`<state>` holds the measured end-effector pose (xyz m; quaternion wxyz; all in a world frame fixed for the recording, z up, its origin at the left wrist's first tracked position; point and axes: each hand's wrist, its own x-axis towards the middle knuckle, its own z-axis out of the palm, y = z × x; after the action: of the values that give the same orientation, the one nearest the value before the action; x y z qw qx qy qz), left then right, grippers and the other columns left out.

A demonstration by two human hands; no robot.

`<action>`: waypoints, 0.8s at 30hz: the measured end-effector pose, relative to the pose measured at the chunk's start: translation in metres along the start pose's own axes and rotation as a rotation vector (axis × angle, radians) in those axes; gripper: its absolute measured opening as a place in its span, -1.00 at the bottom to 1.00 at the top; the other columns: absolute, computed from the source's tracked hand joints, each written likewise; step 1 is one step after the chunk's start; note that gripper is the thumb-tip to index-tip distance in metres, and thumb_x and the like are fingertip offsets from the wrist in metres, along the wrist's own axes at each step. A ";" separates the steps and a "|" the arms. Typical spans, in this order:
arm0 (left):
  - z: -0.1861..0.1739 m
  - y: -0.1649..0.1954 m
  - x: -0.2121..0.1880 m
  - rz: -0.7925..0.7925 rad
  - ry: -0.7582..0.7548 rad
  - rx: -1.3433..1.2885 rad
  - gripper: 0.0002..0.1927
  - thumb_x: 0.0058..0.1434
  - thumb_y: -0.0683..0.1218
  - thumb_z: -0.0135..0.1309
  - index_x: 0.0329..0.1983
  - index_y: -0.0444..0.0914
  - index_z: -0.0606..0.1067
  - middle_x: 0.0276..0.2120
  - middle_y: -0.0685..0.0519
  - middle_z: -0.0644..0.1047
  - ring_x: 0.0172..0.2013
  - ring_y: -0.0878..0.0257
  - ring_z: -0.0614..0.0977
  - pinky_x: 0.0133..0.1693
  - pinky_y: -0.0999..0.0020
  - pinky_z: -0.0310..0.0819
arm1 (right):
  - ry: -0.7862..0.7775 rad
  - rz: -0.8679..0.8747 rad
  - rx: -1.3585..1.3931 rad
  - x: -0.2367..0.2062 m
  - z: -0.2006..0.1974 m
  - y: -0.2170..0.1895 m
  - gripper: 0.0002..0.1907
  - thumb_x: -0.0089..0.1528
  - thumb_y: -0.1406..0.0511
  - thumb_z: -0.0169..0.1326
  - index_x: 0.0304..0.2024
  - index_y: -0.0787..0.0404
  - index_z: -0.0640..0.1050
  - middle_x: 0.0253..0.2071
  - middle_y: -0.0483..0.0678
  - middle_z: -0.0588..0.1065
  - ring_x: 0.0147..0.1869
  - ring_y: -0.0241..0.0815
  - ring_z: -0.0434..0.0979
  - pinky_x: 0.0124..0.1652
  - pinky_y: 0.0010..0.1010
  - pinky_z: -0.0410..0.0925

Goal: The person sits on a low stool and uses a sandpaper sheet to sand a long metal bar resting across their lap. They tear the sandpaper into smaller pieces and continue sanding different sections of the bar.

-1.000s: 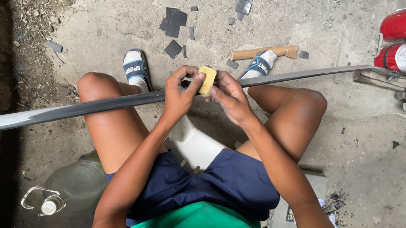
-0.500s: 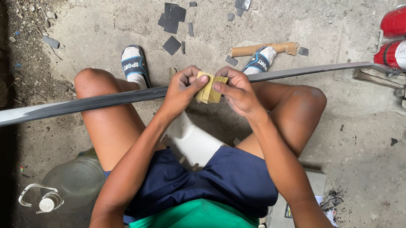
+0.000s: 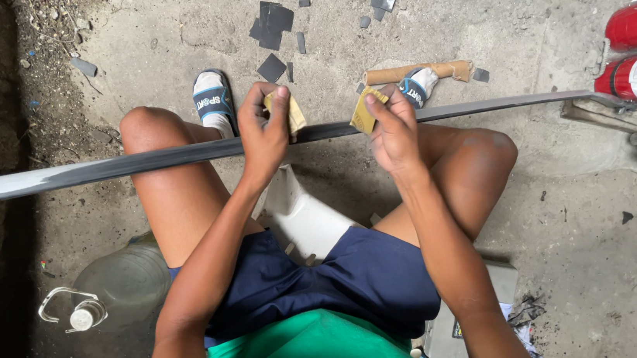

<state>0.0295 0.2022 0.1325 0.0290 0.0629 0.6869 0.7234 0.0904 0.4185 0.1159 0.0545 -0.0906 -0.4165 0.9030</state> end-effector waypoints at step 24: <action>0.053 -0.125 0.161 0.172 -0.852 1.473 -0.02 -0.19 0.07 0.49 0.36 0.04 0.34 0.26 -0.20 0.40 0.16 -0.22 0.48 -0.04 -0.16 0.50 | 0.234 -0.130 -0.560 0.012 -0.031 -0.063 -0.64 0.38 0.56 0.10 0.19 0.33 0.35 -0.22 -0.01 0.54 -0.21 -0.41 0.49 -0.28 -0.58 0.33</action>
<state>-0.1290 0.2825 0.0185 0.1815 0.3844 0.9051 0.0068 0.0868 0.4843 0.1425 0.1328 -0.1784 -0.6451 0.7311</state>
